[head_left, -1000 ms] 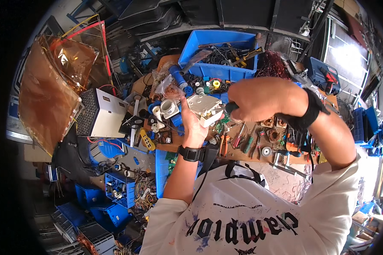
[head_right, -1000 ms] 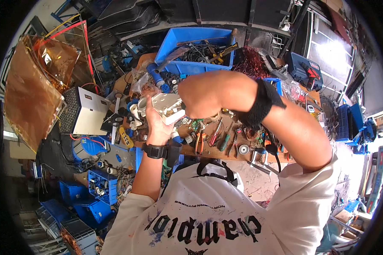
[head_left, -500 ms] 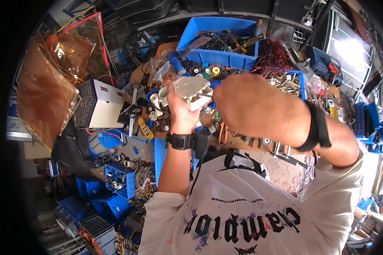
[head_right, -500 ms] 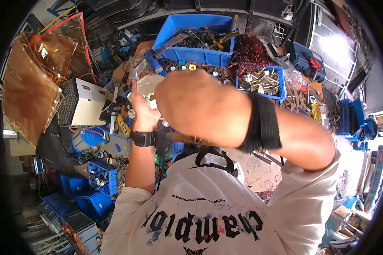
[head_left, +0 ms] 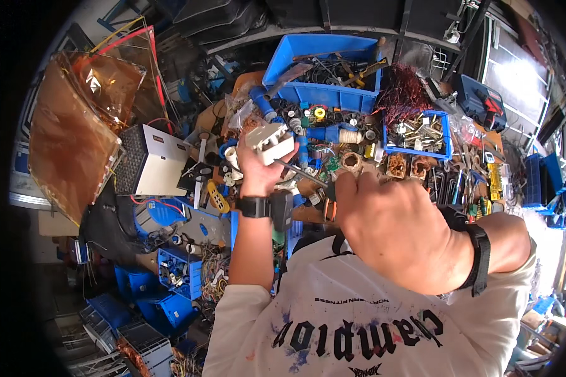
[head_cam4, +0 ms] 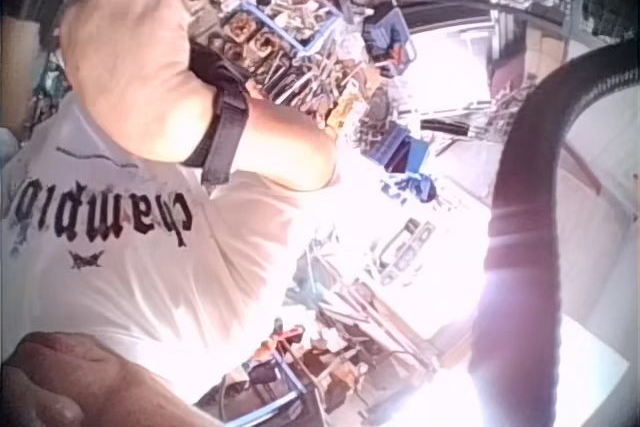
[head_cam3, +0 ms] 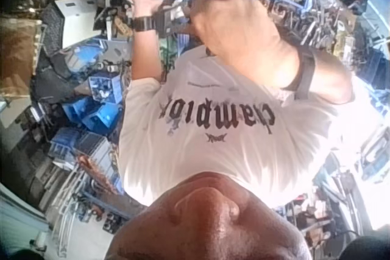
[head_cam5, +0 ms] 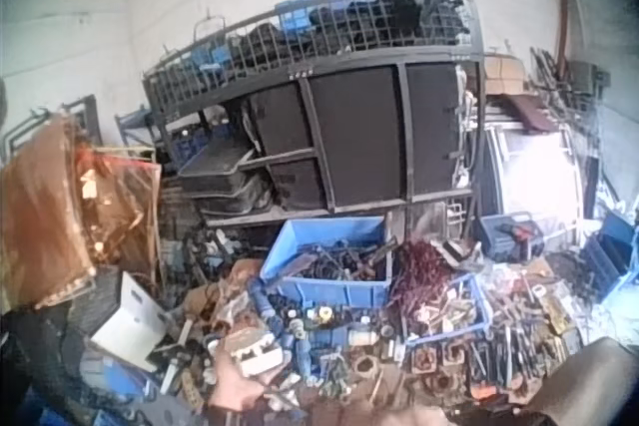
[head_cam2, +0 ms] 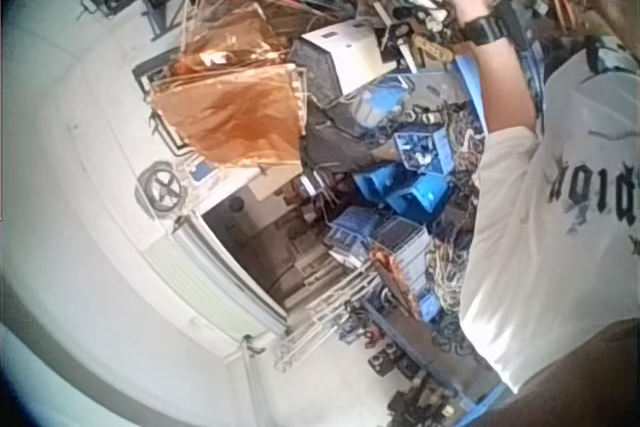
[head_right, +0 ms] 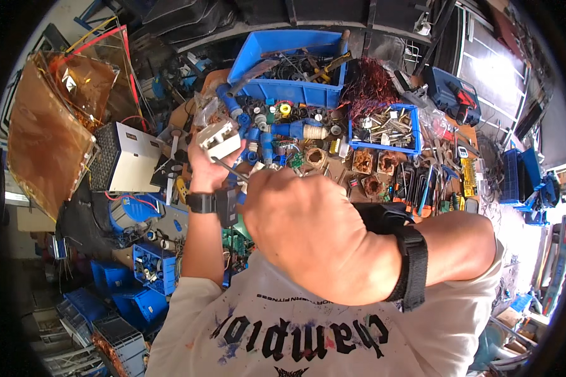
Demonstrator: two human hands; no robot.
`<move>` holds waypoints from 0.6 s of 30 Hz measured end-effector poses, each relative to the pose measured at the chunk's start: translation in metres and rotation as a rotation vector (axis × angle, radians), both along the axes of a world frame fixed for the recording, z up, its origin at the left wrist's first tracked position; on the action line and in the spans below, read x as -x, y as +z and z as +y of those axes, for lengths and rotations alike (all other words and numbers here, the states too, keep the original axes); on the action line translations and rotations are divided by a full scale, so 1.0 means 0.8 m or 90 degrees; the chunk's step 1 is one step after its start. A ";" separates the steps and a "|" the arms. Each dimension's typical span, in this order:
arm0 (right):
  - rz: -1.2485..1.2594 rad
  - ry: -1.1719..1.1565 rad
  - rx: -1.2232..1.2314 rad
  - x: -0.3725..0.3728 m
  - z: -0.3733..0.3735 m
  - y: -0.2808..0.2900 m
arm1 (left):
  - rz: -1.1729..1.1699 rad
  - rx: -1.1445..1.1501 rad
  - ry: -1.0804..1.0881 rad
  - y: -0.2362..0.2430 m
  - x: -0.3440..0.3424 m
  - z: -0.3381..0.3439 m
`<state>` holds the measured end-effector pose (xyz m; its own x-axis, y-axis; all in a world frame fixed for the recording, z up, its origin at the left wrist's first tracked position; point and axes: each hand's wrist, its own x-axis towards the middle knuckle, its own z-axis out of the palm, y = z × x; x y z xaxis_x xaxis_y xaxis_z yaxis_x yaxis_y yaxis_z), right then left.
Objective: The person uses a screwdriver to unscrew and remove screws from a white plastic electrical component. They manipulate the component, turning it over to access different sides, and continue to loosen and remove fasteners throughout the clip.
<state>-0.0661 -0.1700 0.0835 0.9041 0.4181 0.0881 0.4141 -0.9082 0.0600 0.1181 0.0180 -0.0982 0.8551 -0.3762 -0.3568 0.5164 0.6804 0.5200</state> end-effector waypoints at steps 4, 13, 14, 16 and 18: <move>0.077 -0.030 -0.195 -0.018 -0.033 -0.006 | -0.007 0.112 -0.044 0.021 0.014 -0.001; 0.099 -0.049 -0.393 -0.010 -0.060 -0.020 | -0.044 0.254 -0.120 0.060 0.050 -0.018; 0.103 -0.052 -0.390 -0.010 -0.061 -0.019 | -0.043 0.249 -0.118 0.065 0.053 -0.018; 0.113 -0.062 -0.393 -0.008 -0.063 -0.017 | -0.051 0.245 -0.112 0.065 0.053 -0.020; 0.123 -0.077 -0.409 -0.007 -0.064 -0.013 | -0.062 0.234 -0.117 0.066 0.055 -0.023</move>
<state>-0.0603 -0.2210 0.0730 0.9655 0.2325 0.1171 0.2570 -0.7793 -0.5715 0.0741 -0.0005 -0.0451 0.7850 -0.6128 -0.0909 0.6068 0.7311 0.3119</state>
